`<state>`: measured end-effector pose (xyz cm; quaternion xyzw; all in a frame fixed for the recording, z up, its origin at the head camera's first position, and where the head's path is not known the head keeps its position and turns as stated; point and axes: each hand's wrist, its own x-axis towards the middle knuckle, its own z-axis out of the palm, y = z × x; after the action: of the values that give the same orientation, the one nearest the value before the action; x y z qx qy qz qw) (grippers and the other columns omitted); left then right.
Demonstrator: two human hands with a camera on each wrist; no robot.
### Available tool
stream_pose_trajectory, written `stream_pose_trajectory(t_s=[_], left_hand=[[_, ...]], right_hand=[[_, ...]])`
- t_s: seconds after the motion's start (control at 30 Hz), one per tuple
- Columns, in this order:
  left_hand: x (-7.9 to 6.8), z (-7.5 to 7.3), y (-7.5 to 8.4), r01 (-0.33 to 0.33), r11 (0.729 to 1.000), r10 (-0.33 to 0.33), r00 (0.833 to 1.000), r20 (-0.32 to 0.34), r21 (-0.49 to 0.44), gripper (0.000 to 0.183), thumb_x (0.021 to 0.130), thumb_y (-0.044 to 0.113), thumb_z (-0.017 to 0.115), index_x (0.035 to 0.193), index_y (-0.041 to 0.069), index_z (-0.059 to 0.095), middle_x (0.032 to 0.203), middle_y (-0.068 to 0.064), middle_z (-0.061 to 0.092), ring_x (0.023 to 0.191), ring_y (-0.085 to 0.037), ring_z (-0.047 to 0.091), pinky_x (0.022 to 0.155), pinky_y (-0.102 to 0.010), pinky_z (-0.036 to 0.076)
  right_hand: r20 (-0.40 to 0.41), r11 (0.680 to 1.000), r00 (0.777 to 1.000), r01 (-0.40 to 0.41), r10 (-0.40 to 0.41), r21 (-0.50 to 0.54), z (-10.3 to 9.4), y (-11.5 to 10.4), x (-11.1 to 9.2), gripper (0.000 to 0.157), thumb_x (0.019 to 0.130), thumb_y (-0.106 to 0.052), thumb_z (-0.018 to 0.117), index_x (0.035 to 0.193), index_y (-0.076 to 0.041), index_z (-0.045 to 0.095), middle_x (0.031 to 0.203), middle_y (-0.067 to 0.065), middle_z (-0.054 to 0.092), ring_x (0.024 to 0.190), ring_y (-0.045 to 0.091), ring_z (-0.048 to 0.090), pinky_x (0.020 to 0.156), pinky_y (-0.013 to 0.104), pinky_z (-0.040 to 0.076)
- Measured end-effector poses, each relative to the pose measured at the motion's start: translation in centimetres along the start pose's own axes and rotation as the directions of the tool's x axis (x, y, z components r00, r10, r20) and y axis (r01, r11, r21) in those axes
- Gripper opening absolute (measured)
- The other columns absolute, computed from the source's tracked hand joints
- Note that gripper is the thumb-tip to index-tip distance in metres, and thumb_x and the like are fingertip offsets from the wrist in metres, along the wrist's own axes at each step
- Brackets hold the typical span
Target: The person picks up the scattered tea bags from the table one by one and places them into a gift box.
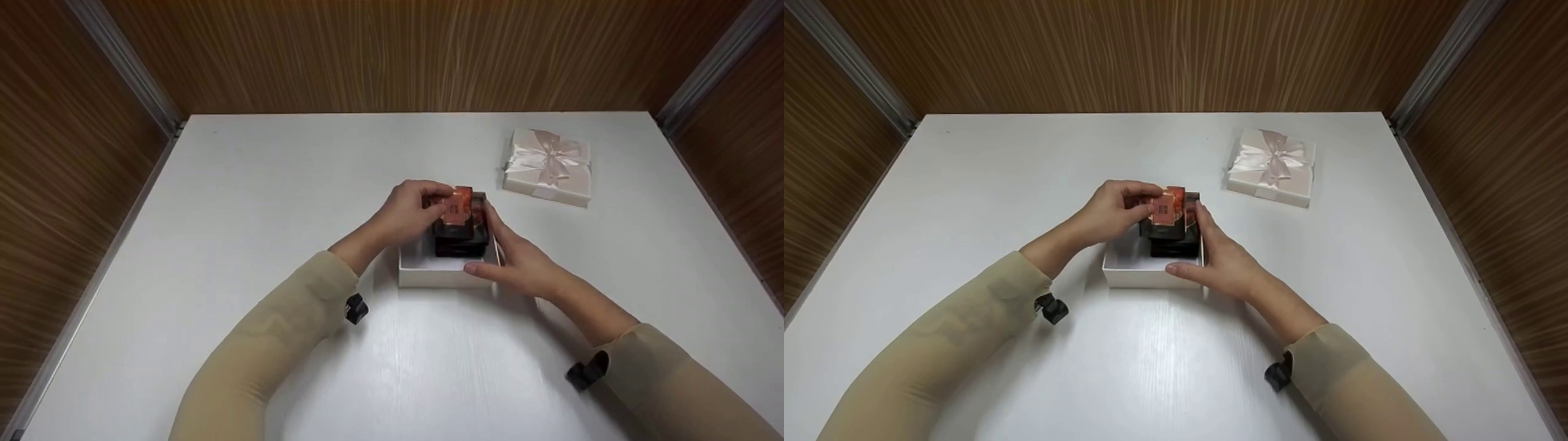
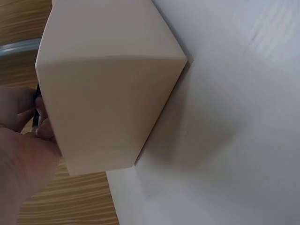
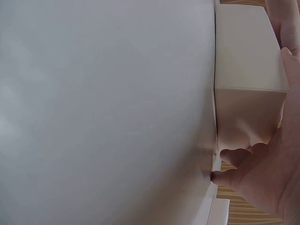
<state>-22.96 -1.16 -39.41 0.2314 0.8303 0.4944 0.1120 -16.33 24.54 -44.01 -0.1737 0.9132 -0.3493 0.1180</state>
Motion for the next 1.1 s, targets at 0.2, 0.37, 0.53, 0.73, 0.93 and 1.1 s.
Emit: stream_pose_trajectory(t_s=[0.2,0.37,0.53,0.73,0.93,1.1], left_hand=[[0.7,1.1,0.3,0.018,0.995,-0.020,1.000,0.020,0.094,0.033,0.107,0.010,0.062,0.138,0.007,0.070,0.130,-0.006,0.072,0.109,-0.010,0.065,0.094,-0.023,0.052],[1.2,2.0,0.5,0.037,0.986,-0.036,0.999,-0.007,0.161,0.032,0.105,0.010,0.066,0.136,0.008,0.072,0.131,-0.004,0.073,0.115,-0.010,0.065,0.098,-0.022,0.050],[1.5,2.4,0.8,0.068,0.979,-0.065,0.998,-0.018,0.193,0.031,0.104,0.010,0.068,0.134,0.009,0.074,0.132,-0.003,0.072,0.123,-0.011,0.063,0.103,-0.022,0.048],[1.6,2.7,0.8,0.074,0.975,-0.064,0.996,-0.055,0.208,0.029,0.103,0.010,0.070,0.132,0.006,0.075,0.129,-0.006,0.073,0.118,-0.014,0.065,0.099,-0.024,0.050],[1.7,2.8,0.6,0.072,0.971,-0.053,0.995,-0.087,0.228,0.028,0.101,0.011,0.073,0.128,0.003,0.076,0.119,-0.007,0.075,0.102,-0.014,0.064,0.090,-0.025,0.051],[1.3,2.6,0.8,0.072,0.966,-0.054,0.995,-0.079,0.247,0.030,0.101,0.013,0.073,0.129,0.003,0.075,0.120,-0.007,0.075,0.104,-0.013,0.063,0.094,-0.028,0.051]], right_hand=[[0.000,1.000,1.000,0.002,-0.002,0.001,0.0,-0.1,-0.2,0.117,0.094,-0.059,0.074,0.171,-0.029,-0.009,0.177,0.010,0.009,0.157,0.037,0.024,0.124,0.059,0.025],[-0.003,1.000,1.000,0.002,-0.002,0.001,0.0,-0.1,-0.1,0.117,0.094,-0.059,0.075,0.171,-0.030,-0.009,0.176,0.011,0.011,0.157,0.038,0.026,0.124,0.060,0.025],[0.001,1.000,1.000,0.001,-0.001,0.006,0.0,-0.1,-0.1,0.117,0.094,-0.060,0.074,0.171,-0.030,-0.008,0.176,0.010,0.011,0.157,0.037,0.026,0.124,0.059,0.026],[0.005,1.000,1.000,-0.005,0.005,0.008,0.0,-0.3,0.0,0.117,0.094,-0.060,0.074,0.171,-0.030,-0.008,0.176,0.011,0.010,0.157,0.037,0.026,0.124,0.059,0.026],[0.004,1.000,1.000,0.005,-0.005,0.002,-0.1,-0.1,0.2,0.117,0.094,-0.060,0.075,0.171,-0.031,-0.009,0.177,0.009,0.010,0.157,0.036,0.025,0.124,0.058,0.026],[0.010,1.000,1.000,0.009,-0.009,0.005,-0.1,0.1,0.3,0.117,0.095,-0.060,0.074,0.171,-0.031,-0.010,0.176,0.012,0.012,0.158,0.036,0.024,0.124,0.059,0.025]])
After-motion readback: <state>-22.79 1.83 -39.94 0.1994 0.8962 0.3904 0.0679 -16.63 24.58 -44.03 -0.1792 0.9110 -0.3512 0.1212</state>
